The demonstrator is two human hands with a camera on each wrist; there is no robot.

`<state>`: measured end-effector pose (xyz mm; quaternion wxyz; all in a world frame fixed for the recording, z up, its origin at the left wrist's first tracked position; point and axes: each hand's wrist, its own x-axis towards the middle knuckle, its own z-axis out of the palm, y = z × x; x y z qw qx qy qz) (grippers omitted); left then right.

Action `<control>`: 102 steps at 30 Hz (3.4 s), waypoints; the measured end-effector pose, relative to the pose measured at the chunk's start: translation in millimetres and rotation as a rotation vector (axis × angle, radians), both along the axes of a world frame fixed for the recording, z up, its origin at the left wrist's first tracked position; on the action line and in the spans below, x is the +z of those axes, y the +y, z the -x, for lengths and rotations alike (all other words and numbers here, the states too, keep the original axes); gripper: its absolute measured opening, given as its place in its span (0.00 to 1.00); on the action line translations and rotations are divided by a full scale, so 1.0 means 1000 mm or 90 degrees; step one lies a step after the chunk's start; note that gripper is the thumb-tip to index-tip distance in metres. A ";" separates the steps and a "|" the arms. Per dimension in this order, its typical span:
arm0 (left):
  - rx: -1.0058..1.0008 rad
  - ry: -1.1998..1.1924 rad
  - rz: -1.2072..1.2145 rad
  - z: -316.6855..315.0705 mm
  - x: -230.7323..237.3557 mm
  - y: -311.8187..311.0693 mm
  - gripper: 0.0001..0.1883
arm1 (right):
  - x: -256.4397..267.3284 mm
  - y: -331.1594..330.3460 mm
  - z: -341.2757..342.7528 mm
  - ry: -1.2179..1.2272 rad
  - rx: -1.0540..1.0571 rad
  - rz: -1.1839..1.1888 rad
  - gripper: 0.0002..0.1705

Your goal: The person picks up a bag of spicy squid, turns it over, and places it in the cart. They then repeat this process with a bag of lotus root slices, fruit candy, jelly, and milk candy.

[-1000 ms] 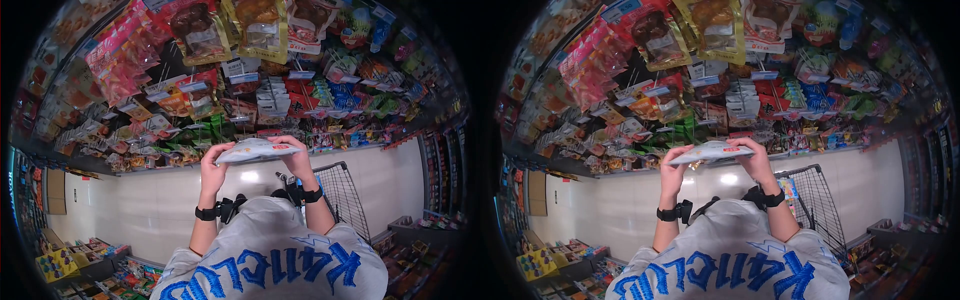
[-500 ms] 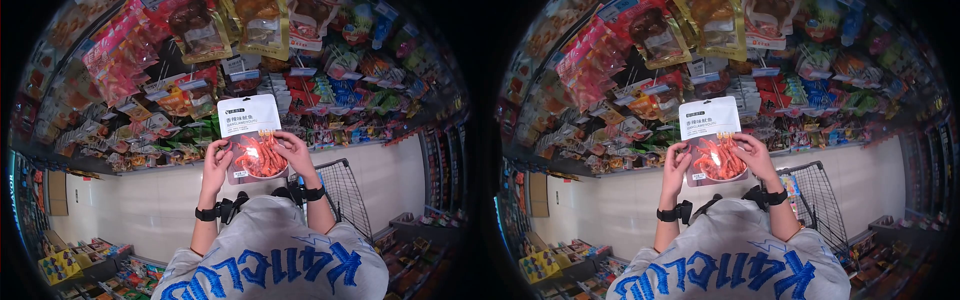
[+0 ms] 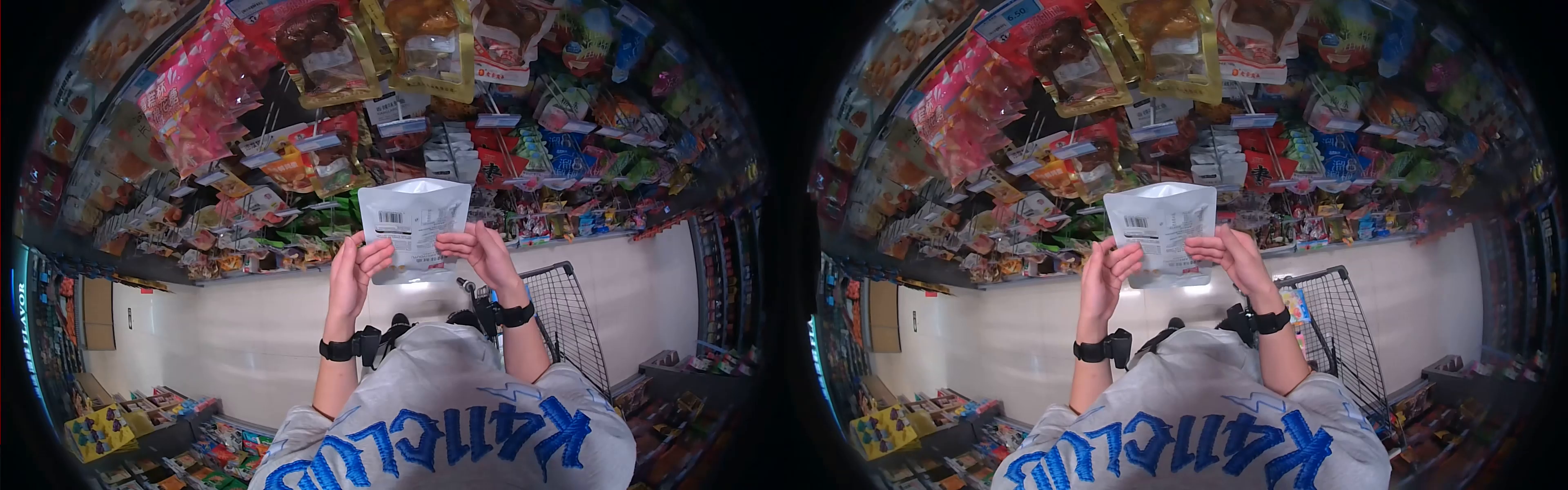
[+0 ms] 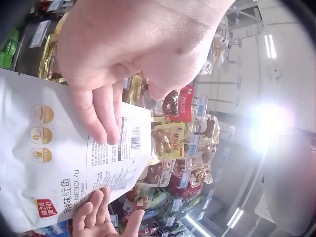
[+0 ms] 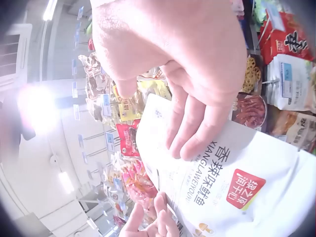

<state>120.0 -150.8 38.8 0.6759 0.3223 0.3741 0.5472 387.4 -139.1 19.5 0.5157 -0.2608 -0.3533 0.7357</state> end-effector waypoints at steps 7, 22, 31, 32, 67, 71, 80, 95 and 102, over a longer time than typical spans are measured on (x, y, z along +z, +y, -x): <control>-0.026 -0.067 -0.011 0.005 0.001 0.000 0.24 | -0.001 -0.001 0.009 -0.017 -0.042 0.028 0.29; 0.022 0.160 -0.096 0.015 -0.042 0.020 0.15 | 0.013 0.038 0.022 -0.433 -0.173 -0.228 0.14; 0.025 0.234 -0.108 0.007 -0.072 0.045 0.14 | 0.039 0.151 0.028 -0.470 -0.234 -0.335 0.15; 0.023 0.235 -0.112 0.006 -0.074 0.048 0.14 | 0.037 0.158 0.032 -0.419 -0.235 -0.312 0.15; 0.099 0.089 -0.105 -0.037 -0.058 0.104 0.14 | 0.058 0.147 0.025 -0.230 -0.138 -0.281 0.18; 0.099 0.100 -0.088 -0.040 -0.055 0.122 0.14 | 0.024 0.143 0.027 -0.522 -0.307 -0.432 0.17; 0.077 0.177 -0.046 -0.038 -0.088 0.151 0.17 | -0.038 0.140 0.034 -0.544 -0.308 -0.225 0.37; 0.067 0.304 -0.136 -0.021 -0.097 0.158 0.23 | -0.068 0.137 0.047 -0.693 -0.305 -0.286 0.46; 0.011 0.407 -0.203 -0.015 -0.100 0.145 0.41 | -0.073 0.123 0.054 -0.722 -0.281 -0.297 0.53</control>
